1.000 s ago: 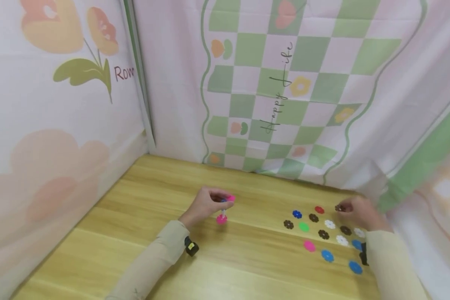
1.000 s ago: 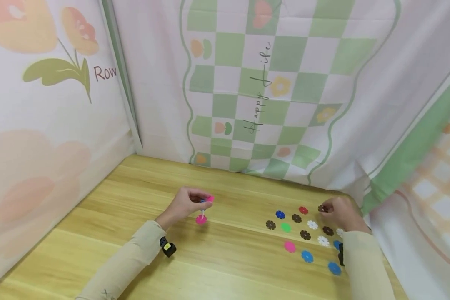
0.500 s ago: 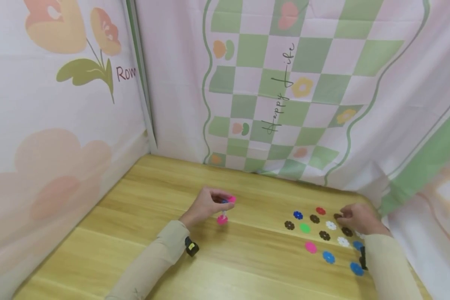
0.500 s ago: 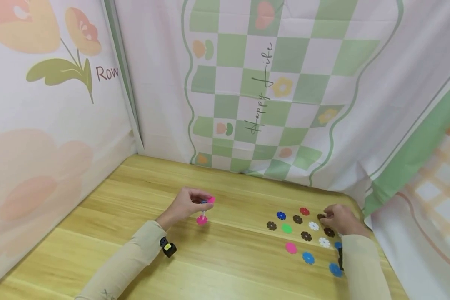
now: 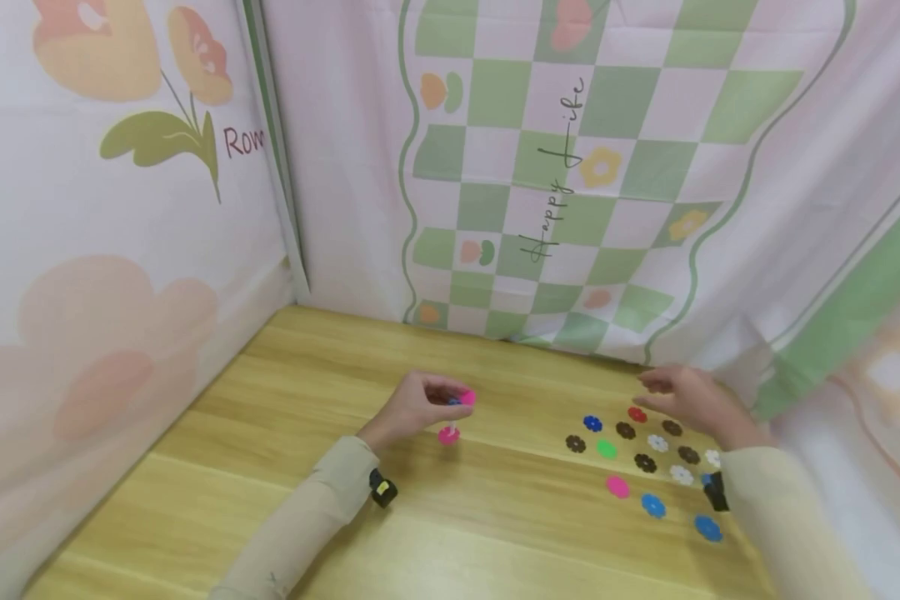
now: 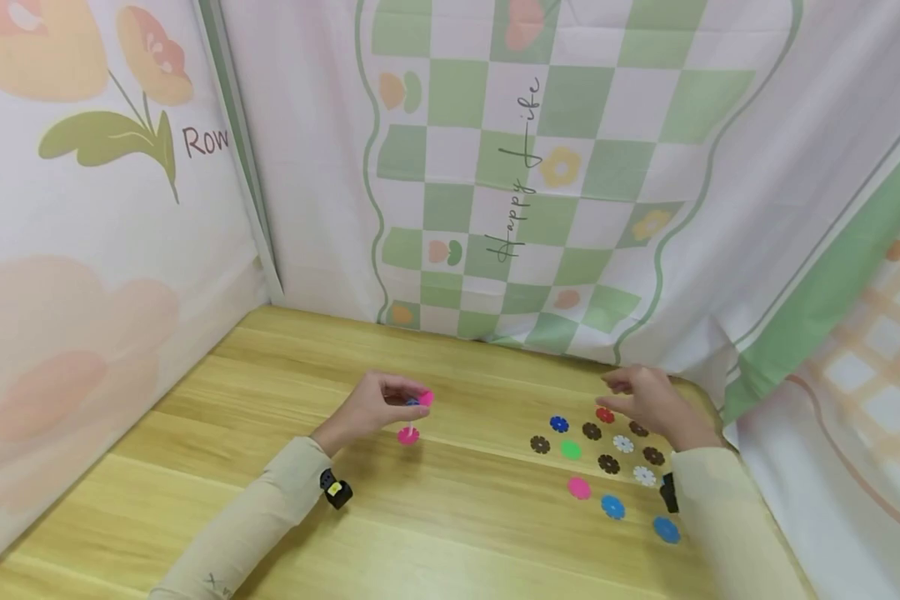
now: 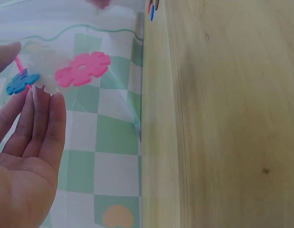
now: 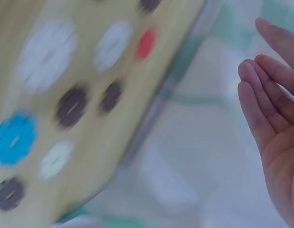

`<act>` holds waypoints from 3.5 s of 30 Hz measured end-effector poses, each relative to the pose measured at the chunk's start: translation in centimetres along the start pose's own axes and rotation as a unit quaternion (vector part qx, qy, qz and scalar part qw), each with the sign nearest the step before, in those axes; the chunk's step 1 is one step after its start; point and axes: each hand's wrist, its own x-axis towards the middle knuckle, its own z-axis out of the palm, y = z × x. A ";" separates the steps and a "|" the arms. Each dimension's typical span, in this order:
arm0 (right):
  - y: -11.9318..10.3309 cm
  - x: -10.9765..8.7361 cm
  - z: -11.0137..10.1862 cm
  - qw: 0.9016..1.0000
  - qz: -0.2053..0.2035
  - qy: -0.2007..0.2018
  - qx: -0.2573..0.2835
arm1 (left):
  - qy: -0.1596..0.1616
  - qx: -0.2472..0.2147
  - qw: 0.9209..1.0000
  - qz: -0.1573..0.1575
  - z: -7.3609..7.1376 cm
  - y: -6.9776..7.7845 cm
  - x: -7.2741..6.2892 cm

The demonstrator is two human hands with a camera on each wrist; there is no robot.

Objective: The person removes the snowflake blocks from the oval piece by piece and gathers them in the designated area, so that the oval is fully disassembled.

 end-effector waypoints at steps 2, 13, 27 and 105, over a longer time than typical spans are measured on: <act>-2.4 0.7 0.0 1.000 -0.025 0.003 0.014 | -0.003 0.005 1.000 0.004 0.0 0.1 0.0; -14.0 3.6 3.6 0.977 -0.195 -0.002 0.081 | -0.041 0.079 0.993 0.077 0.6 0.5 -0.1; -19.2 4.5 7.5 0.956 -0.259 -0.002 0.138 | -0.050 0.130 0.982 0.131 0.7 0.0 -0.5; 0.5 4.1 5.8 0.998 0.013 -0.018 0.054 | -0.146 -0.085 0.986 -0.003 -1.4 -1.6 -1.5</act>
